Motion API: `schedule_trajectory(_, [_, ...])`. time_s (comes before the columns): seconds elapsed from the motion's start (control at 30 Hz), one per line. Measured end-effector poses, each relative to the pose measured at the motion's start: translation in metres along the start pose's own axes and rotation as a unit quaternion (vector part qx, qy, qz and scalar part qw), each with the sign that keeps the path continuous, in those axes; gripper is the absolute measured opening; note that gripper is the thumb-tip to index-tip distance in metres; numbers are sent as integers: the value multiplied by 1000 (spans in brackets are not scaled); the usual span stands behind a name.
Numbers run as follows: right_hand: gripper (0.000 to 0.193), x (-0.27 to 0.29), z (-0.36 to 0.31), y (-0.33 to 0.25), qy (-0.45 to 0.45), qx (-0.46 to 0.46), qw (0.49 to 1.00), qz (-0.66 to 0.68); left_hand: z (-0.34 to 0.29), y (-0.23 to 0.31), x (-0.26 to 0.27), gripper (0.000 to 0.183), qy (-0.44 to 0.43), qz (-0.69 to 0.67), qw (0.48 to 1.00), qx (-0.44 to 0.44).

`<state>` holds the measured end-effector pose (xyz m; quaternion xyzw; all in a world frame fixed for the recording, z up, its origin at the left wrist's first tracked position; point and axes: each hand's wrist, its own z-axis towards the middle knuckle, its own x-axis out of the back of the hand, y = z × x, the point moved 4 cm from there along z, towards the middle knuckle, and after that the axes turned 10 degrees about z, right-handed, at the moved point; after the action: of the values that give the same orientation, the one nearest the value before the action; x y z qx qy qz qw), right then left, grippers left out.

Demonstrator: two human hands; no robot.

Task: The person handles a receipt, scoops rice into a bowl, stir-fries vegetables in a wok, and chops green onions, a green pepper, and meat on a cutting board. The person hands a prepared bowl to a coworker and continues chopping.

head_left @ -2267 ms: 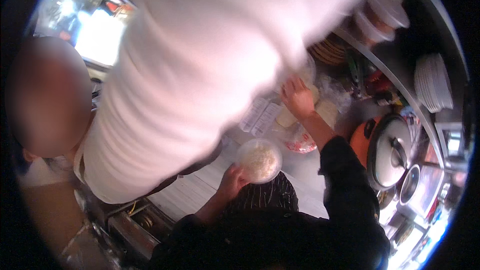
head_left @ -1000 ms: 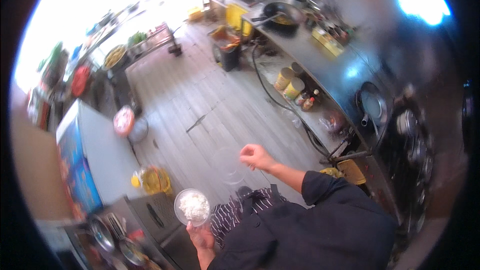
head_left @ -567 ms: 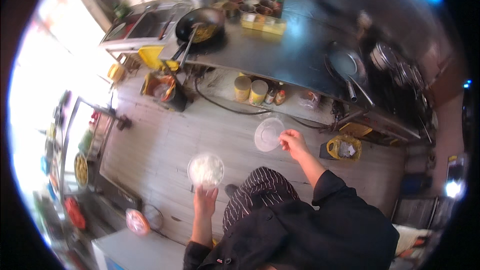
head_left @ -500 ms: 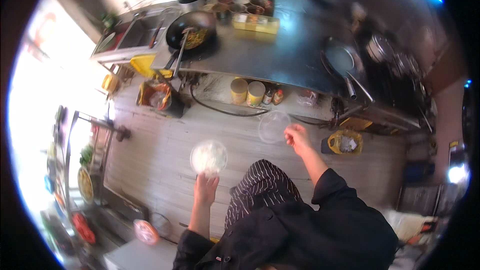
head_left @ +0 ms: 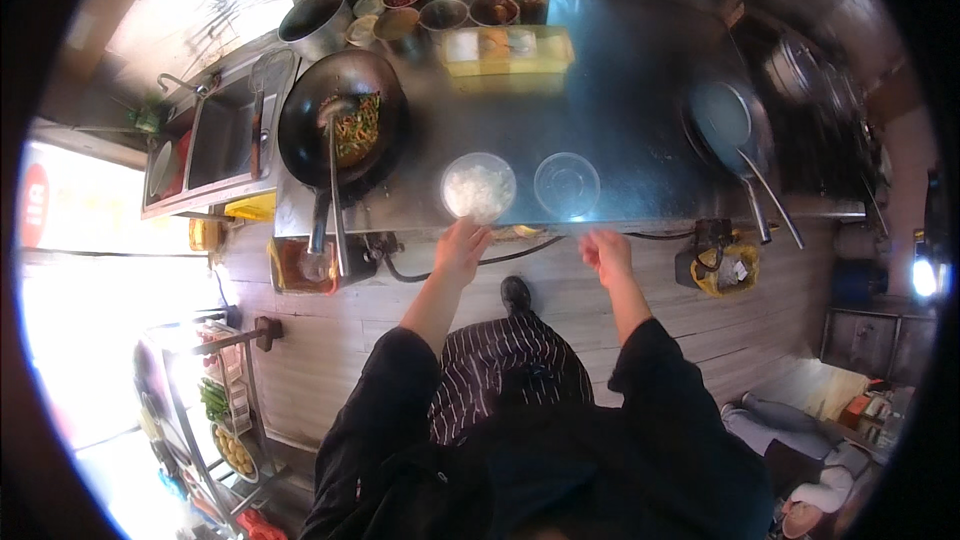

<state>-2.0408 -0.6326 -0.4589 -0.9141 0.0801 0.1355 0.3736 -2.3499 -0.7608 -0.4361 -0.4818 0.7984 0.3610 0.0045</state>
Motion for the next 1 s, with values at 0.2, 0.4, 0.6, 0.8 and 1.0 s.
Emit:
schedule_trajectory(0.2, [24, -72, -56, 87, -100, -128, 971, -175, 14, -24, 73, 40, -228, 242, 942, 34])
schedule_trajectory(0.4, [47, -290, -78, 194, -277, -92, 915, -278, -2, 45, 309, 55, -71, 27, 988, 131])
schedule_trajectory(0.6, [71, -451, -80, 198, -110, 154, 922, -337, 11, 178, 315, 51, -43, 74, 994, 66])
schedule_trajectory(0.8, [54, -434, -89, 104, -31, 207, 911, -355, 15, 213, 268, 19, -147, 49, 977, 145])
schedule_trajectory(1.0, [58, -430, -122, 78, -156, 315, 771, -531, 21, 229, 259, 11, -215, 161, 962, 58])
